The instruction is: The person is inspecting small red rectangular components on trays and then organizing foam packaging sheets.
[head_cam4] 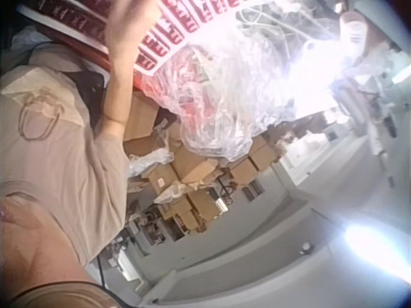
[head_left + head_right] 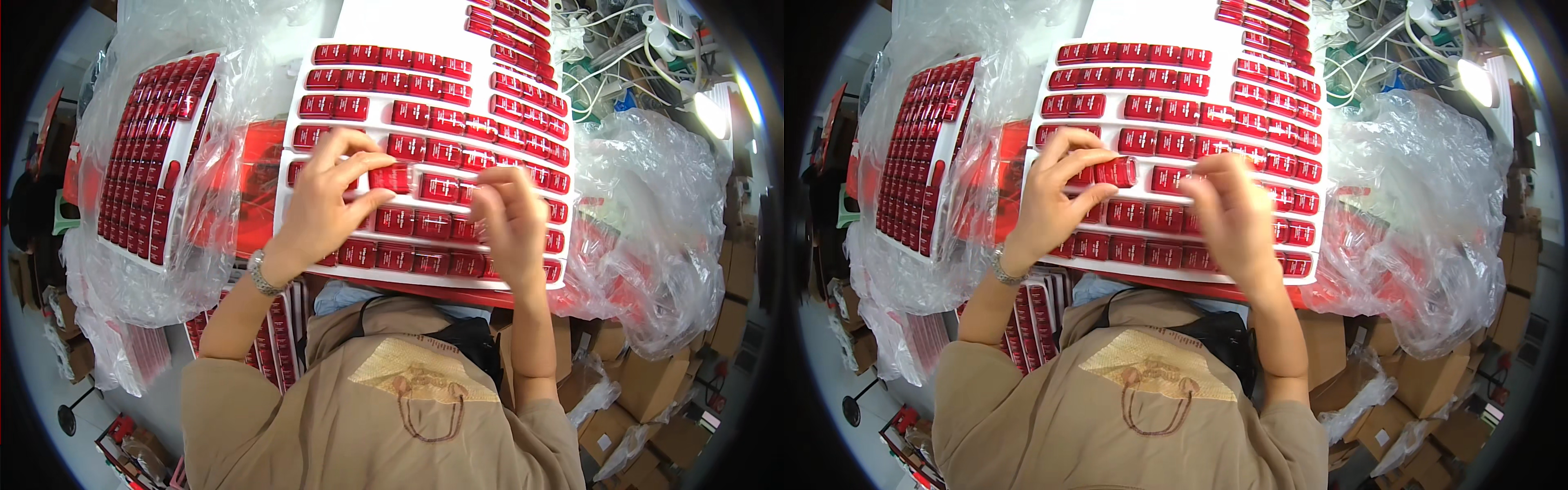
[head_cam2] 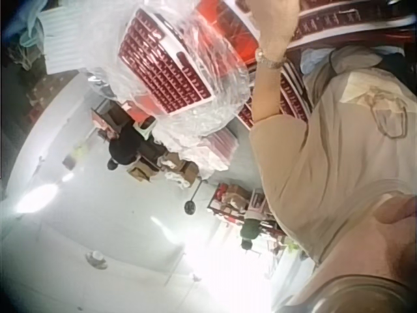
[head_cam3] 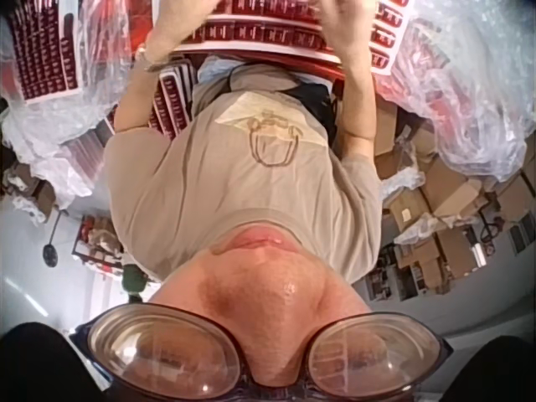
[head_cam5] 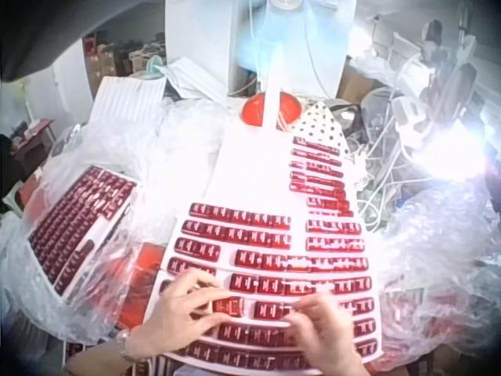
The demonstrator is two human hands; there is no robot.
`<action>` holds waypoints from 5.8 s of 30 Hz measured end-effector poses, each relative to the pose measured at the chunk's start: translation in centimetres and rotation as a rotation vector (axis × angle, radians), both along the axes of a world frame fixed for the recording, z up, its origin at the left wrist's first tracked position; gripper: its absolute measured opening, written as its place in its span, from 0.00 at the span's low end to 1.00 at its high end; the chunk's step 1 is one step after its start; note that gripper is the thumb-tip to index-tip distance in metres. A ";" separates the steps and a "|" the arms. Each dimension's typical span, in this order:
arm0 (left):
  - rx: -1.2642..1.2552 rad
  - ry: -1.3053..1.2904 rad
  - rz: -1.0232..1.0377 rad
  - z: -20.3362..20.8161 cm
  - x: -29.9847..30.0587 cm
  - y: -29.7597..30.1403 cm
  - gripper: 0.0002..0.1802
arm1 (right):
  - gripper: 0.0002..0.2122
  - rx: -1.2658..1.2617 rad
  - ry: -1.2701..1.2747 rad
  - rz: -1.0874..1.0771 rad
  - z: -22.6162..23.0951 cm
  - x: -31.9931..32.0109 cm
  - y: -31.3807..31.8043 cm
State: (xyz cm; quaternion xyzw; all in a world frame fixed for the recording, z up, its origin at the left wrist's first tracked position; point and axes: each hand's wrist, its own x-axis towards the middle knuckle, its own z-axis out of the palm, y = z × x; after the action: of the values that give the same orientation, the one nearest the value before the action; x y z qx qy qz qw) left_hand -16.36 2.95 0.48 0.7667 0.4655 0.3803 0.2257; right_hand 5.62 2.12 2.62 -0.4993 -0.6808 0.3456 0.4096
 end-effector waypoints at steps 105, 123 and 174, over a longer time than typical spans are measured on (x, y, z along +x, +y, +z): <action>0.179 0.480 -0.015 -1.3 -4.4 4.2 0.16 | 0.14 -0.076 0.450 0.018 0.3 -3.8 1.8; 0.141 0.276 0.073 0.7 -2.6 3.2 0.16 | 0.20 0.114 -0.246 -0.482 -0.8 15.1 -0.6; 0.043 0.316 -0.010 0.2 -3.3 8.3 0.15 | 0.13 -0.086 -0.797 -0.325 -9.5 19.3 -1.5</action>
State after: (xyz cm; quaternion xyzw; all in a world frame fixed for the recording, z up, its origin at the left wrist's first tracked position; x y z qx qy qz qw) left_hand -19.66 11.23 0.70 0.8240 0.4830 0.2635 0.1351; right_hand 24.87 0.59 -6.86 -0.7111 -0.6832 0.0849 0.1427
